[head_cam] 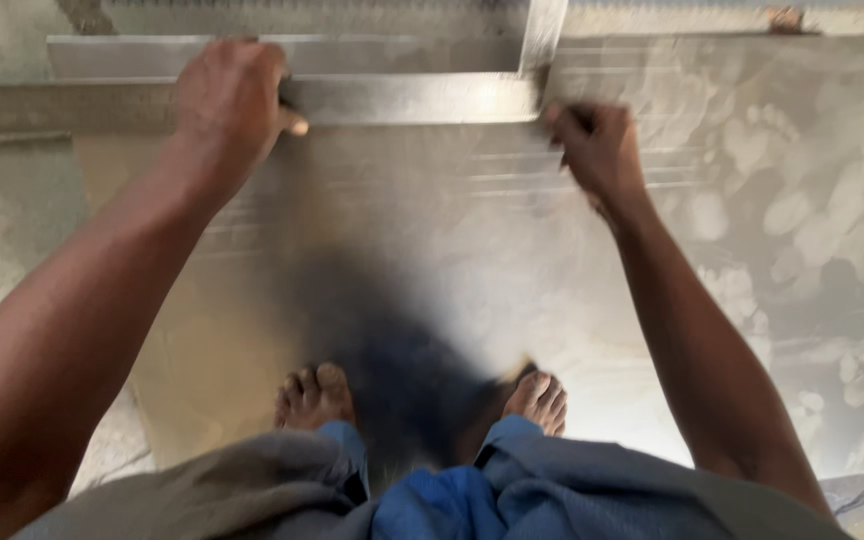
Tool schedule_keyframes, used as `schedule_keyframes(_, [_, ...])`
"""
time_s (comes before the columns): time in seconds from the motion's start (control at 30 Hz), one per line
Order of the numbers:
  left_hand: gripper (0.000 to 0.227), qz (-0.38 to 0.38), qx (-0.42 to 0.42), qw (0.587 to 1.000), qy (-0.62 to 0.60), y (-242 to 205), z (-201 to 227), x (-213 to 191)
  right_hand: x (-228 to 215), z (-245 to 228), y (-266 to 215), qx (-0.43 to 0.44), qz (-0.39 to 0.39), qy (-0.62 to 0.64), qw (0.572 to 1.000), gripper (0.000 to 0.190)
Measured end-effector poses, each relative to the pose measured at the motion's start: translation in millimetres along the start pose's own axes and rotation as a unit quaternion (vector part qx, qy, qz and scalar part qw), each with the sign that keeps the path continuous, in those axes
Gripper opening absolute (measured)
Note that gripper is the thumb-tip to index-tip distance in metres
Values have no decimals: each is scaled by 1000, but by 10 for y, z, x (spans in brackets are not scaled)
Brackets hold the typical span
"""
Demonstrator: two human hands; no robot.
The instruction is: The person uses a large metal square ruler and a marker to draw straight lines on a large metal sheet. They repeatedly reposition the ruler and draw lines to create a grid pattern on the sheet's surface.
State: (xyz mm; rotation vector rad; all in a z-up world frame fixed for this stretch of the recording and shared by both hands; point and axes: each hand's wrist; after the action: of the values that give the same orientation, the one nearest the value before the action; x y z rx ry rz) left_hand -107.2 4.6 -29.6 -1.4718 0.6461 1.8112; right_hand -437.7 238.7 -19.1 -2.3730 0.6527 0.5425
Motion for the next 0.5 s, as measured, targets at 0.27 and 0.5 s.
schedule_keyframes(0.27, [45, 54, 108, 992, -26, -237, -32, -103, 110, 13, 99, -63, -14, 89, 994, 9])
schedule_keyframes(0.5, [50, -61, 92, 993, -27, -611, -187, -299, 265, 25, -188, -36, -43, 94, 994, 19])
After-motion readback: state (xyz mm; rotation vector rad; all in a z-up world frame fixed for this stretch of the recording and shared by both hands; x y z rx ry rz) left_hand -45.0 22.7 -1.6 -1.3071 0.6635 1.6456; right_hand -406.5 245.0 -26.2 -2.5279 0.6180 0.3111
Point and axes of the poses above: each hand's wrist, its own y-axis towards the middle knuckle, its own x-axis out of the palm, z = x × y, and after that the axes turned 4 degrees about x, right-handed
